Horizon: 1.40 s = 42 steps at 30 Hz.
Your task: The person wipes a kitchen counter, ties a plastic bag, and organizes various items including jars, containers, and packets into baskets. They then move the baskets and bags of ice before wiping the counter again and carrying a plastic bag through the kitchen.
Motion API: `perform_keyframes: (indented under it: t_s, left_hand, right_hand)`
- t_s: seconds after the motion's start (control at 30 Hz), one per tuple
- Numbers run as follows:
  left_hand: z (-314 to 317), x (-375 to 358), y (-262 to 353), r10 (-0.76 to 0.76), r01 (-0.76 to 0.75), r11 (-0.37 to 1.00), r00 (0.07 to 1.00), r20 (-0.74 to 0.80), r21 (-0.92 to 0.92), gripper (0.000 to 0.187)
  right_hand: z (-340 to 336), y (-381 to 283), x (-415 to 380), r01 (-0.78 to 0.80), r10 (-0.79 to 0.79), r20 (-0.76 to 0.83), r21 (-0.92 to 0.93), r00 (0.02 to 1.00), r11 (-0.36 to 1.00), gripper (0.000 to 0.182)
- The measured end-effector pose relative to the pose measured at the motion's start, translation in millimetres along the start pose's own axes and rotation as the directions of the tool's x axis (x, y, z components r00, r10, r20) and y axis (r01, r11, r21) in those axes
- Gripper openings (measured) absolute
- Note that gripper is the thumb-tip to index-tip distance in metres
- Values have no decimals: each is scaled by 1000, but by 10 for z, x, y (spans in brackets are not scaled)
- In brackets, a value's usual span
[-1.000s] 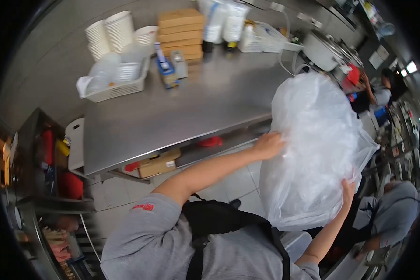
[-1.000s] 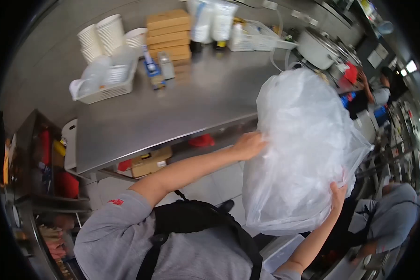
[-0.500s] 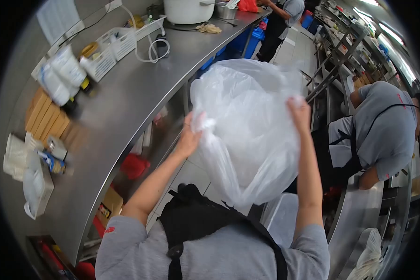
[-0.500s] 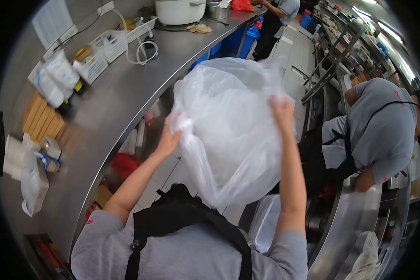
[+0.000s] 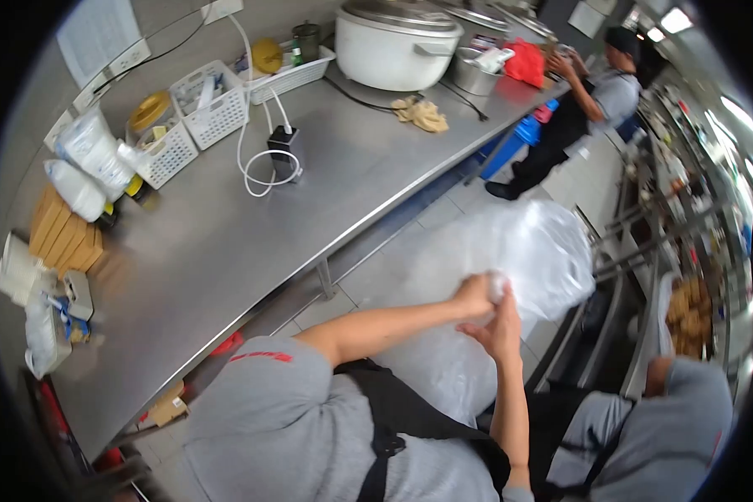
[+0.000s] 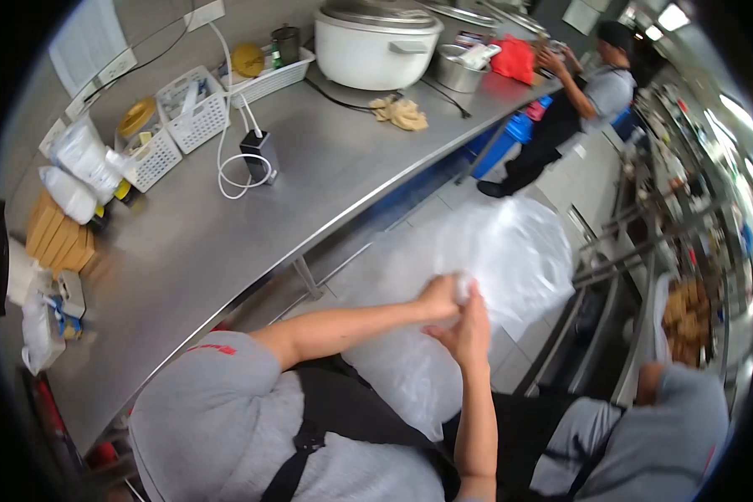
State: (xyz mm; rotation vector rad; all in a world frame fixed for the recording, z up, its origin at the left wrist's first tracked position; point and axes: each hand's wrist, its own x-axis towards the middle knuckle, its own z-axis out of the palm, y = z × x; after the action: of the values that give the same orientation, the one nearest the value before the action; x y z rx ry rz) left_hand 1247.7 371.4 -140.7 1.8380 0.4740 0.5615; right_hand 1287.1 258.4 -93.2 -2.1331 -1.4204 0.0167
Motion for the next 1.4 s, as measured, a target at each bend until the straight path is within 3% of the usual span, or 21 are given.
perform_keyframes:
  t_s: [0.03, 0.07, 0.1, 0.13, 0.17, 0.23, 0.27, 0.3, 0.33, 0.37, 0.43, 0.5, 0.6, 0.7, 0.8, 0.93, 1.03, 1.07, 1.13, 1.27, 1.4]
  left_hand:
    - [78, 157, 29, 22, -24, 999, 995, 95, 22, 47]
    - [39, 293, 104, 42, -50, 998, 981, 189, 40, 44]
    - [-43, 419, 145, 101, -108, 994, 923, 372, -3, 49]
    - [-172, 519, 209, 162, -156, 986, 827, 539, -57, 54]
    - [-266, 613, 146, 256, -278, 960, 863, 436, -13, 59]
    - [-397, 691, 17, 450, -486, 865, 862, 234, 126, 70]
    - [-702, 769, 100, 298, -315, 915, 949, 104, 252, 84]
    - [-1052, 819, 104, 366, -186, 820, 897, -246, 541, 86]
    - [-1516, 763, 114, 298, 40, 824, 818, -493, 565, 86]
    - [-1928, 697, 42, 431, 380, 595, 593, -680, 708, 88]
    - [-2617, 439, -10, 390, 674, 583, 258, -884, 454, 98]
    - [-3095, 291, -153, 303, 899, 358, 144, -942, 253, 105]
    - [-3520, 218, -195, -186, 966, 212, 187, -965, 146, 85]
    - [-3641, 257, -313, -254, 959, 140, 274, -928, 245, 64]
    - [-3669, 222, -204, -188, 886, 184, 456, -870, 425, 53]
    - [-3821, 24, 119, -126, 733, 532, 565, -816, 425, 57]
    - [-4191, -339, 340, 12, 319, 915, 589, -808, 246, 62]
    - [-4332, -501, 458, 53, 140, 977, 573, -818, 161, 61]
    - [-4662, -930, 906, 29, -13, 1000, 713, -700, 29, 59]
    - [-5208, -1891, 1283, -7, 109, 989, 715, -699, 101, 64]
    - [-5642, -2743, 841, -197, 590, 782, 542, -817, 203, 63]
  right_hand:
    - [-14, 148, 86, -8, 0, -58, -146, 998, 989, 102]
    - [22, 311, 235, -108, 97, -89, -126, 991, 986, 94]
    - [-17, 433, 335, -386, 380, -93, -56, 920, 921, 78]
    - [101, 853, 337, -348, 331, -160, -95, 930, 933, 57]
    - [111, 981, 410, -362, 356, -160, -10, 921, 932, 41]
    - [157, 1564, 381, -249, 203, -272, -148, 941, 957, 33]
    - [126, 1831, 366, -455, 417, -211, -190, 884, 870, 39]
    - [153, 2244, 318, -404, 351, -274, -168, 895, 899, 35]
    - [118, 2502, 339, -435, 357, -328, -210, 875, 875, 35]
    - [65, 2673, 409, -470, 389, -342, -197, 856, 861, 33]
    - [-77, 2822, 601, -497, 435, -319, -147, 842, 855, 31]
    - [-98, 2996, 871, -433, 375, -295, -167, 879, 886, 31]
    - [-156, 2849, 1331, -384, 329, -233, -254, 915, 888, 31]
    - [-66, 2826, 1682, -273, 223, -202, -267, 954, 924, 32]
    - [-3, 2646, 1873, -213, 169, -191, -237, 967, 948, 32]
    - [131, 2492, 1942, -199, 151, -247, -184, 957, 963, 32]
    - [219, 2208, 1924, -287, 221, -319, -176, 922, 942, 33]
    - [226, 2025, 1891, -329, 266, -324, -159, 908, 931, 34]
    - [248, 1637, 1844, -405, 349, -327, -121, 878, 906, 34]
    - [476, 1437, 1687, -396, 347, -330, -93, 878, 913, 40]
    - [594, 916, 1592, -395, 336, -295, -170, 895, 903, 39]
